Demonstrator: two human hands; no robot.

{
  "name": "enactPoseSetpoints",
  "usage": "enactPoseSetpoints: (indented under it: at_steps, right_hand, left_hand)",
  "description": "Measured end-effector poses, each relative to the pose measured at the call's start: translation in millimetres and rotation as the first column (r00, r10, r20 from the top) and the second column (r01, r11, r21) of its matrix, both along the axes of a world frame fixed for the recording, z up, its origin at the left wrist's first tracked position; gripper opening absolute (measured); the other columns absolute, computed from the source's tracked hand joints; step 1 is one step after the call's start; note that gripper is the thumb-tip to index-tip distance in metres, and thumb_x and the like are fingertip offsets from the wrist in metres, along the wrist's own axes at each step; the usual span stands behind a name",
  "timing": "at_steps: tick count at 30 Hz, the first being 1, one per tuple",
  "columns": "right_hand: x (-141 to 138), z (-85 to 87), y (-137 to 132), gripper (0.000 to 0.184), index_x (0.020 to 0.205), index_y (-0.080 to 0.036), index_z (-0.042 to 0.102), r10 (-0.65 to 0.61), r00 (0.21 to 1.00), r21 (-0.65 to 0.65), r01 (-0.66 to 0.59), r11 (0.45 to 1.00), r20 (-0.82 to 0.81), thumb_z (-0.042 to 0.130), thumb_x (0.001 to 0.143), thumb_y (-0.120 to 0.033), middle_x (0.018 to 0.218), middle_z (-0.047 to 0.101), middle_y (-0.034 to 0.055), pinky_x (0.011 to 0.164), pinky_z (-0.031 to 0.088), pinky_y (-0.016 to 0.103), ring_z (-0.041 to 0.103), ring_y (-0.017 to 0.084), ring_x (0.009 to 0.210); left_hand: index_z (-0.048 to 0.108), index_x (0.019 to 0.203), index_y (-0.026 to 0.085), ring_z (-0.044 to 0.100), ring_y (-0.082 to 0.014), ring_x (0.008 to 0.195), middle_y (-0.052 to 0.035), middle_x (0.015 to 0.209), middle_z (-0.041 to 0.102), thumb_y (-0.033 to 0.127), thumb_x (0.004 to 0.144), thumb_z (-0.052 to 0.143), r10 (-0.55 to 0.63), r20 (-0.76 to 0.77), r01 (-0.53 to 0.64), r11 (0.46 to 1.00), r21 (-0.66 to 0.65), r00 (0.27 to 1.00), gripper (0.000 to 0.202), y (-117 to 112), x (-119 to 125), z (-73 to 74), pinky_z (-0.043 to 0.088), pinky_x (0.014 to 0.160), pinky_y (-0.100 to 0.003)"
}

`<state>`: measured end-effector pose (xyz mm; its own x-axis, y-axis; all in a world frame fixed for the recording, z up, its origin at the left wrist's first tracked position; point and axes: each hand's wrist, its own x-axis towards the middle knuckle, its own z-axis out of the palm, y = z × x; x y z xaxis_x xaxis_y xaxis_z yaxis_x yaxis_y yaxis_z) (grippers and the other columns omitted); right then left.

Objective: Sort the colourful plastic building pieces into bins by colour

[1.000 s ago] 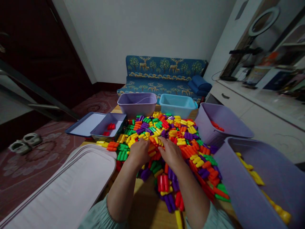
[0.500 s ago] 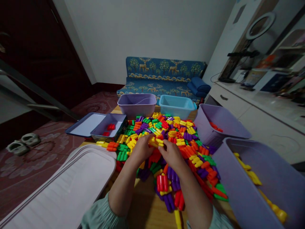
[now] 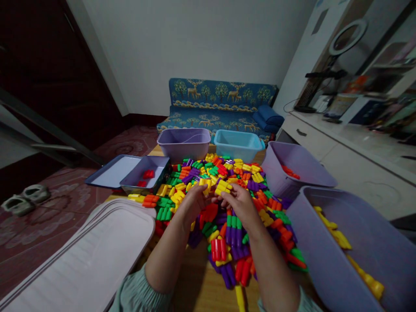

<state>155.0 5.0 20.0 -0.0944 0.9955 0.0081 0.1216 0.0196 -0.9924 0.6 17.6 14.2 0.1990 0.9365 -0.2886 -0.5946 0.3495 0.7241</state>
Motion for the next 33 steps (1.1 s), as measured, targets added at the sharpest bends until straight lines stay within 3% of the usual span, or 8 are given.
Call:
enactPoseSetpoints:
  at_steps: [3, 5, 9, 14, 20, 26, 33]
  right_hand:
    - [-7, 1.2, -3, 0.015, 0.083, -0.019, 0.060, 0.031, 0.999, -0.022, -0.031, 0.999, 0.031, 0.062, 0.072, -0.029, 0.068, 0.063, -0.0010, 0.045, 0.043, 0.022, 0.059, 0.014, 0.055]
    - [-10, -1.5, -3, 0.025, 0.092, -0.019, 0.059, 0.016, 1.000, -0.060, -0.015, 0.998, 0.021, 0.064, 0.069, -0.025, 0.071, 0.063, -0.0017, 0.046, 0.046, 0.024, 0.059, 0.013, 0.053]
    - [-12, -2.5, -6, 0.056, 0.120, -0.022, 0.050, 0.065, 0.985, -0.146, -0.089, 0.985, -0.163, 0.070, 0.068, -0.028, 0.076, 0.065, -0.0024, 0.046, 0.050, 0.026, 0.059, 0.012, 0.048]
    - [-9, 5.2, -11, 0.070, 0.131, -0.022, 0.046, 0.118, 0.933, -0.165, -0.183, 0.969, -0.339, 0.074, 0.068, -0.034, 0.073, 0.068, -0.0008, 0.049, 0.050, 0.023, 0.063, 0.013, 0.054]
    - [-8, -0.9, -6, 0.052, 0.120, -0.017, 0.053, 0.076, 0.955, -0.143, -0.121, 0.982, -0.288, 0.070, 0.074, -0.035, 0.079, 0.067, 0.0008, 0.058, 0.056, 0.027, 0.064, 0.014, 0.061]
    - [-18, -15.1, -2, 0.054, 0.124, -0.019, 0.053, 0.009, 0.985, -0.115, -0.029, 0.993, -0.174, 0.063, 0.075, -0.037, 0.111, 0.065, 0.0087, 0.064, 0.060, 0.035, 0.067, 0.024, 0.089]
    - [-21, -8.8, -5, 0.037, 0.102, -0.019, 0.057, -0.040, 0.997, 0.034, 0.043, 0.999, -0.067, 0.068, 0.068, -0.030, 0.094, 0.067, 0.0049, 0.069, 0.057, 0.033, 0.067, 0.022, 0.082]
  left_hand:
    - [0.061, 0.101, 0.013, 0.067, -0.0171, 0.075, -0.0090, 0.088, 0.070, 0.018, 0.077, 0.052, -0.042, 0.040, 0.041, 0.999, 0.017, 0.998, 0.026, 1, -1, -4.4, 0.055, 0.068, -0.028]
    - [0.062, 0.106, 0.015, 0.067, -0.0189, 0.082, -0.0089, 0.092, 0.070, 0.018, 0.075, 0.052, -0.106, 0.047, 0.101, 0.991, 0.083, 0.993, 0.033, -1, -1, -5.4, 0.055, 0.072, -0.030]
    - [0.065, 0.107, 0.014, 0.065, -0.0202, 0.081, -0.0099, 0.091, 0.069, 0.021, 0.073, 0.053, -0.195, 0.005, 0.193, 0.971, 0.145, 0.981, 0.037, -5, -1, -4.2, 0.053, 0.073, -0.032]
    - [0.064, 0.115, 0.015, 0.059, -0.0151, 0.068, -0.0088, 0.091, 0.069, 0.021, 0.069, 0.052, -0.178, 0.031, 0.172, 0.974, 0.147, 0.983, 0.048, -5, -2, -2.9, 0.050, 0.065, -0.027]
    - [0.060, 0.128, 0.016, 0.060, -0.0144, 0.075, -0.0084, 0.098, 0.069, 0.021, 0.072, 0.052, -0.114, 0.018, 0.108, 0.977, 0.184, 0.993, 0.057, -4, 0, -4.7, 0.049, 0.071, -0.025]
    - [0.053, 0.136, 0.015, 0.057, -0.0140, 0.070, -0.0071, 0.093, 0.069, 0.024, 0.071, 0.051, -0.142, -0.141, 0.176, 0.946, 0.271, 0.980, 0.066, -7, 2, -4.0, 0.044, 0.063, -0.023]
    - [0.055, 0.133, 0.018, 0.059, -0.0142, 0.069, -0.0057, 0.092, 0.068, 0.030, 0.076, 0.056, -0.070, -0.214, 0.135, 0.942, 0.307, 0.974, 0.059, -8, 1, -0.6, 0.044, 0.059, -0.022]
